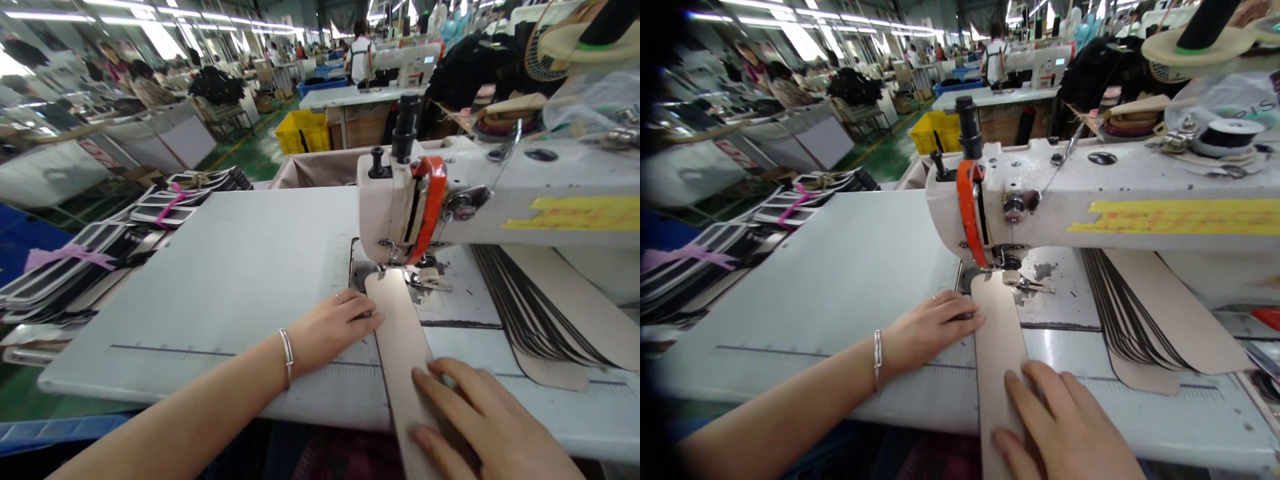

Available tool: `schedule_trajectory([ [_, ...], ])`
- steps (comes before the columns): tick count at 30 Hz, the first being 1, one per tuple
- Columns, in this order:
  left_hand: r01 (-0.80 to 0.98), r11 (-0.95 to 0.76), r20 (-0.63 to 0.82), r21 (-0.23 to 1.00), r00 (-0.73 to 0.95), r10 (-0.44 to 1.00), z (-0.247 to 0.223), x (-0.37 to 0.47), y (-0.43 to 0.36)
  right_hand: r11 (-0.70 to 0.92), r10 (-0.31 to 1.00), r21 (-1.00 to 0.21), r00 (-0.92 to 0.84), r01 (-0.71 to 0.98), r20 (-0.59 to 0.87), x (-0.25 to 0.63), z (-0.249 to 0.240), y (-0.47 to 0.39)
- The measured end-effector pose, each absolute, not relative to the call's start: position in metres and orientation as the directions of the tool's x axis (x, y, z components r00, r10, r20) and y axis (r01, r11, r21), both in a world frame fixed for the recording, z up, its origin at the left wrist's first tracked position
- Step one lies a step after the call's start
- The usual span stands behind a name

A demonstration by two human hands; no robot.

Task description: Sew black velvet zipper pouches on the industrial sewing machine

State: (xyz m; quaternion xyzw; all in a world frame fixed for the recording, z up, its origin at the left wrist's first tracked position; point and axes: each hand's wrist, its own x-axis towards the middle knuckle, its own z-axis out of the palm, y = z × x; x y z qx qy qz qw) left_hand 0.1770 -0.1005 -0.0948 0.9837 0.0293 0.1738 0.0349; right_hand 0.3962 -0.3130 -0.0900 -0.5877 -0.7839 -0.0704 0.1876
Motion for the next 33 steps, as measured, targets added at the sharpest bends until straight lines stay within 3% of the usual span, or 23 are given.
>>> schedule_trajectory([
  [5, 0.088, -0.992, 0.416, 0.094, 0.901, 0.119, -0.101, 0.184, -0.084, 0.337, 0.894, -0.13, -0.273, 0.933, 0.355, 0.401, -0.101, -0.268],
  [11, 0.095, -0.929, 0.366, 0.359, 0.901, 0.233, -0.096, 0.177, -0.08, 0.435, 0.884, -0.26, -0.356, 0.862, 0.302, 0.417, -0.112, -0.256],
  [17, 0.118, -0.866, 0.268, 0.486, 0.923, 0.277, -0.094, 0.175, -0.075, 0.253, 0.939, -0.216, -0.186, 0.943, 0.288, 0.412, -0.11, -0.247],
  [33, 0.157, -0.861, 0.21, 0.485, 0.934, 0.289, -0.095, 0.187, -0.075, 0.244, 0.937, -0.186, -0.182, 0.952, 0.297, 0.417, -0.121, -0.245],
])
